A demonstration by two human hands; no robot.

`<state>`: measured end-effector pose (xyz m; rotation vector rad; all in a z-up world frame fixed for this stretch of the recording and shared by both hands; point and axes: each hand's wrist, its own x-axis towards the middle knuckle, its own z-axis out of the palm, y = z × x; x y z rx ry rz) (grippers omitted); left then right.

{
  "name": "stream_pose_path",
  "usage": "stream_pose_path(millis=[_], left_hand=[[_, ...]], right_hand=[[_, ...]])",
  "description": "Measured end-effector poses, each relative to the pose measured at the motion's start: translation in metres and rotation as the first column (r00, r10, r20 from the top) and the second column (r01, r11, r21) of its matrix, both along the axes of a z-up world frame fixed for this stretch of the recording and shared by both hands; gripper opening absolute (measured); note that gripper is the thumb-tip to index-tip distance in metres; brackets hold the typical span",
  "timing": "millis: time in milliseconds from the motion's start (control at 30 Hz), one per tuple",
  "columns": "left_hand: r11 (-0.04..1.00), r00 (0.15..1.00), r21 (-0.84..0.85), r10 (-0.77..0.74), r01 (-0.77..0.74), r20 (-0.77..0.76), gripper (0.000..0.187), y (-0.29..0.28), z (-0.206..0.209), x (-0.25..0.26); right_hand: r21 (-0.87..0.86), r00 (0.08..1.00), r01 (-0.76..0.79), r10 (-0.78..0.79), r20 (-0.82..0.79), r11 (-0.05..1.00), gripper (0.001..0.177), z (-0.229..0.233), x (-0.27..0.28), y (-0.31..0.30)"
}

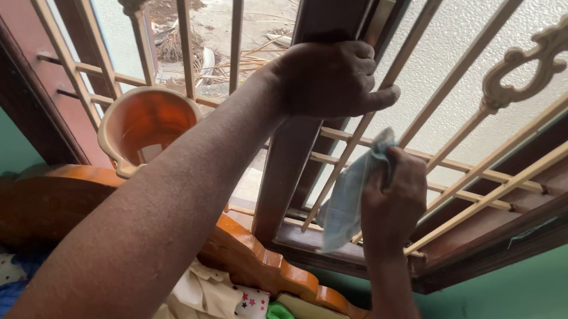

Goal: The person wipes the vertical and horizontal bars of a metal window grille using a blue cloth. They hold the grille with their left hand for stability while scrubbing the bars with their right hand. The person repeatedly wipes the same sections of the grille throughout the clip.

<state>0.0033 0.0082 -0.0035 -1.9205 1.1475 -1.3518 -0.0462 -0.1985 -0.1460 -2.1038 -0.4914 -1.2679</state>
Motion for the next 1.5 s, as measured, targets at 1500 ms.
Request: stream_pose_path(millis=[1500], left_hand=[[1.000,0.998,0.011,0.029,-0.028,-0.060,0.024,-0.003,0.000,0.003]], right_hand=[[0.798,0.558,0.267,0.762,0.329,-0.540,0.004,-0.046,0.051,0.015]])
